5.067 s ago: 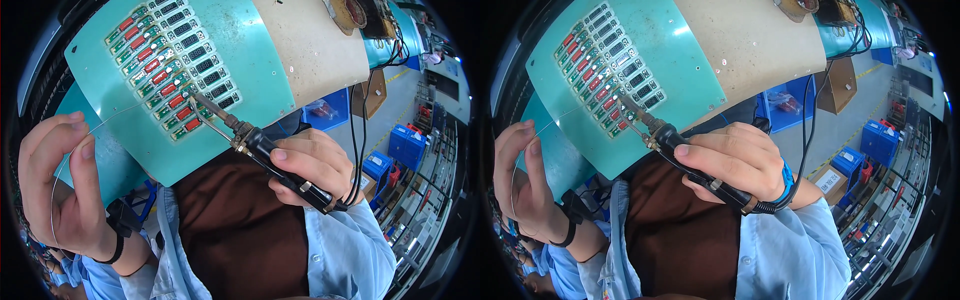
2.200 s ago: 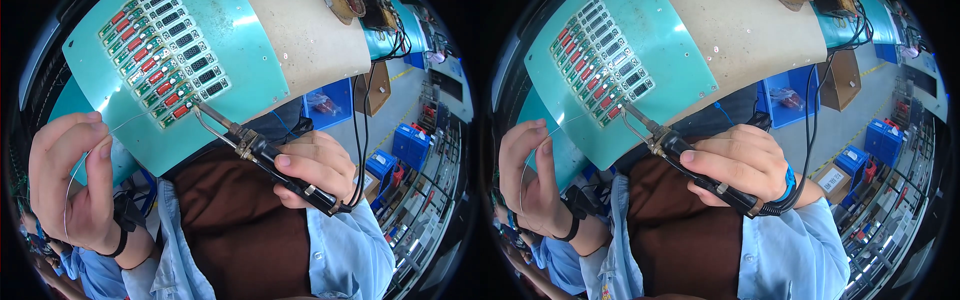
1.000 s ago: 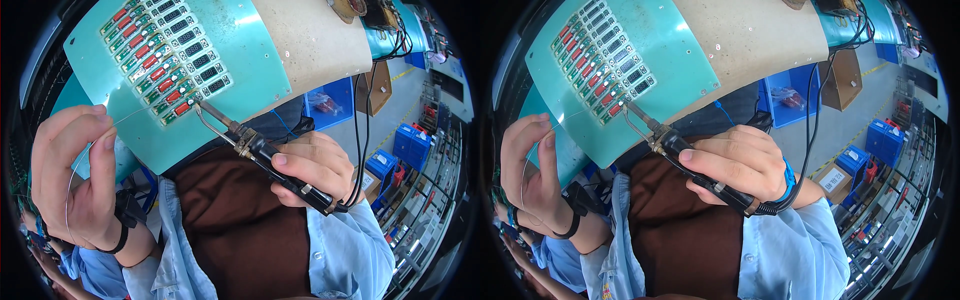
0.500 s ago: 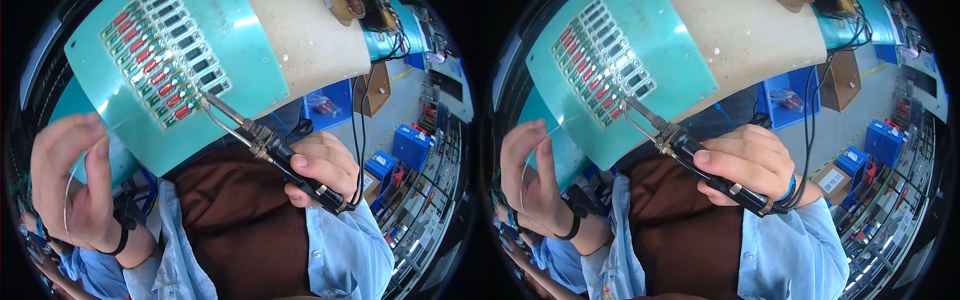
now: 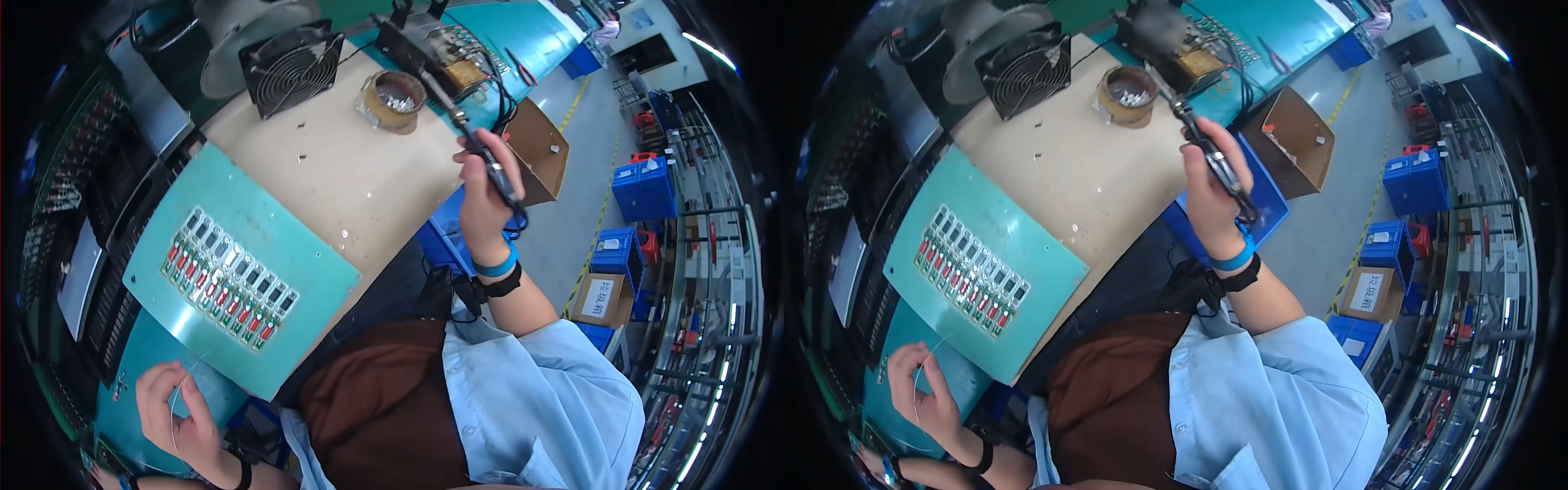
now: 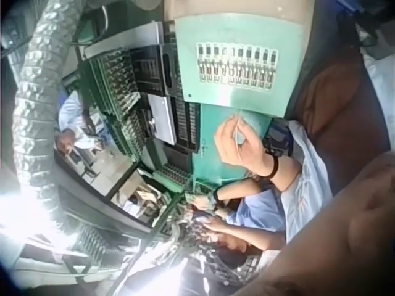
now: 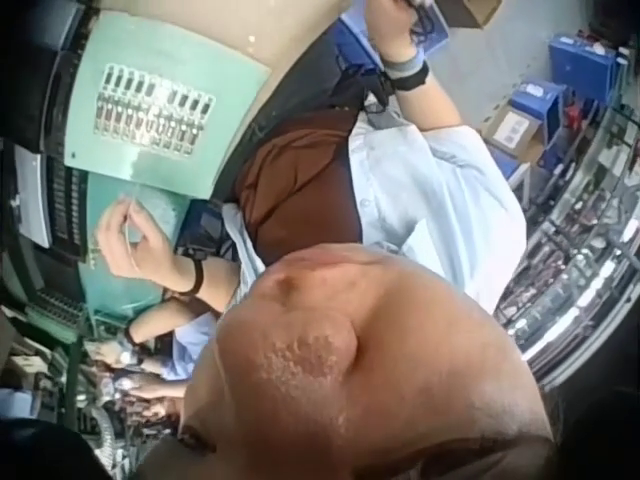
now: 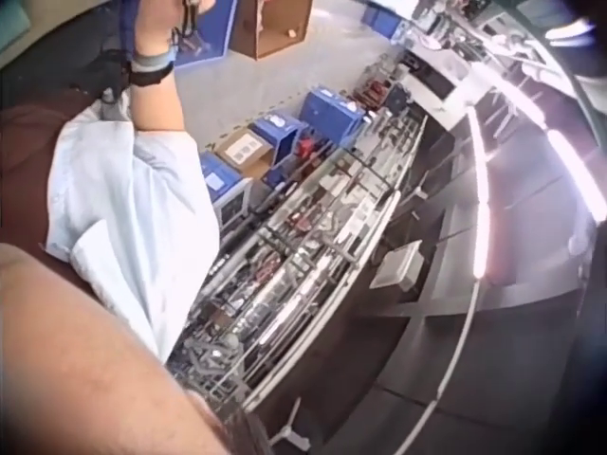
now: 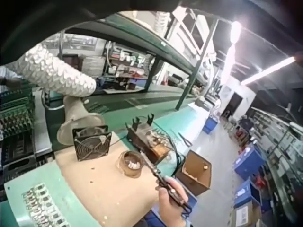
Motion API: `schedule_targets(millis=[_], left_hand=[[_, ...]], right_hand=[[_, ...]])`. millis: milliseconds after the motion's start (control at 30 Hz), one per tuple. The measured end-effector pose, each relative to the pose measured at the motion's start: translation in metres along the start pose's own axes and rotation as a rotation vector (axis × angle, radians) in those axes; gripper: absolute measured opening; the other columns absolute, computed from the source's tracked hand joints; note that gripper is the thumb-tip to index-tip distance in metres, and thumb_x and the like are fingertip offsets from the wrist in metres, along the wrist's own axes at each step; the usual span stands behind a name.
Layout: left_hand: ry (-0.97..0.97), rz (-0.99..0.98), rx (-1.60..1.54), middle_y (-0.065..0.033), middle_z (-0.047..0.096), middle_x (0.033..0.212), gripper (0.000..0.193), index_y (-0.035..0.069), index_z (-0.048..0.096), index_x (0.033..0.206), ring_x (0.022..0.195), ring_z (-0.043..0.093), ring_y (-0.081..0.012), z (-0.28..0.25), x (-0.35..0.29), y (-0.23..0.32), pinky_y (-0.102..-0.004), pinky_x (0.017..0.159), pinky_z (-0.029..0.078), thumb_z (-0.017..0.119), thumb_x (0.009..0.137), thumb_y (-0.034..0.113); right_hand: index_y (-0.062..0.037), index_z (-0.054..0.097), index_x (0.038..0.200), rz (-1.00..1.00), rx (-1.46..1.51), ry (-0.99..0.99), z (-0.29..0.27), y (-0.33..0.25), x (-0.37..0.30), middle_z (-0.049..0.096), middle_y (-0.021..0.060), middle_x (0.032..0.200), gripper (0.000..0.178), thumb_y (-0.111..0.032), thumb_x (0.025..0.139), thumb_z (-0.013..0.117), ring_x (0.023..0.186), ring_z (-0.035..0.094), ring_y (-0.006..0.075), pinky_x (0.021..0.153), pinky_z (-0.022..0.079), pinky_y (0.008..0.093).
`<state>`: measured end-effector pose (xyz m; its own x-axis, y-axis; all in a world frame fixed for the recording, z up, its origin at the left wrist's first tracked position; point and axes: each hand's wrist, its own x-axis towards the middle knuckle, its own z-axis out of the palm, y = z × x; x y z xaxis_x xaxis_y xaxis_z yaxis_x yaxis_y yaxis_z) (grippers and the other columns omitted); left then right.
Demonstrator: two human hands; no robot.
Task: Soldering electronic components onto a printed circuit board.
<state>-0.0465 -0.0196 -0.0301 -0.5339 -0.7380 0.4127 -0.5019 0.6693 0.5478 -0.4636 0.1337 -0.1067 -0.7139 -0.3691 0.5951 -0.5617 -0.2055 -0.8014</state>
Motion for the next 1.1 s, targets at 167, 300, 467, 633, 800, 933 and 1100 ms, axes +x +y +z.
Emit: schedule_targets(millis=[167,300,467,633,800,933,1100], left_hand=[[0.017,-0.009,0.005,-0.0169,0.066,0.095,0.006,-0.004,0.064,0.096,0.085,0.064,-0.0275,0.0,0.002,-0.001,-0.0339,0.078,0.051,0.065,0.09,-0.005],[0.025,0.059,0.016,-0.0164,0.066,0.097,0.005,-0.005,0.063,0.097,0.088,0.063,-0.0266,-0.003,0.007,0.004,-0.0338,0.079,0.05,0.064,0.093,-0.003],[0.068,0.103,0.056,-0.0166,0.069,0.097,0.004,-0.003,0.073,0.096,0.082,0.066,-0.0291,-0.013,0.001,0.006,-0.0373,0.07,0.056,0.071,0.094,0.0],[0.0,0.32,0.04,-0.0176,0.068,0.095,0.023,-0.003,0.068,0.111,0.081,0.066,-0.0283,-0.012,0.001,-0.027,-0.0365,0.073,0.056,0.076,0.089,-0.004],[0.006,0.299,0.067,-0.0172,0.069,0.094,0.018,-0.003,0.069,0.106,0.083,0.067,-0.0288,-0.003,0.004,-0.01,-0.0364,0.073,0.056,0.075,0.089,-0.002],[0.049,0.209,0.112,-0.0161,0.07,0.091,0.007,-0.003,0.072,0.094,0.082,0.068,-0.0303,0.011,0.01,0.014,-0.0362,0.073,0.057,0.073,0.088,0.0],[0.48,1.611,-0.576,-0.017,0.07,0.091,0.007,-0.002,0.071,0.093,0.081,0.067,-0.0342,0.038,0.069,-0.044,-0.0414,0.073,0.056,0.072,0.088,0.003]], right_hand=[[0.003,0.064,0.132,0.133,-0.137,-0.05,-0.002,0.018,0.0,0.073,0.0122,0.115,0.034,-0.006,0.099,0.067,0.101,0.069,0.0145,0.092,0.054,0.0284],[0.0018,0.068,0.127,-0.011,-0.22,0.006,-0.009,0.013,0.012,0.073,0.0092,0.116,0.031,-0.006,0.097,0.07,0.105,0.067,0.0147,0.094,0.053,0.0292],[-0.0024,0.073,0.117,0.099,-0.195,-0.135,0.005,-0.003,0.021,0.07,0.0081,0.109,0.023,-0.007,0.095,0.072,0.1,0.065,0.017,0.087,0.052,0.0295],[-0.0067,0.071,0.12,0.058,-0.089,0.034,0.01,0.006,0.025,0.066,0.0041,0.1,0.023,-0.01,0.097,0.071,0.09,0.062,0.0161,0.079,0.051,0.0303],[-0.0136,0.065,0.134,0.576,0.687,0.175,0.045,0.034,0.029,0.067,0.0034,0.11,0.031,-0.021,0.103,0.065,0.097,0.064,0.0176,0.084,0.053,0.0337],[-0.0131,0.06,0.135,0.836,1.104,0.234,0.067,0.051,0.022,0.068,0.0054,0.122,0.033,-0.028,0.106,0.062,0.107,0.065,0.0183,0.088,0.054,0.037],[-0.0093,0.061,0.129,1.058,1.23,0.116,0.089,0.033,0.001,0.071,0.0067,0.119,0.029,-0.026,0.105,0.062,0.104,0.068,0.0182,0.086,0.056,0.0374]])
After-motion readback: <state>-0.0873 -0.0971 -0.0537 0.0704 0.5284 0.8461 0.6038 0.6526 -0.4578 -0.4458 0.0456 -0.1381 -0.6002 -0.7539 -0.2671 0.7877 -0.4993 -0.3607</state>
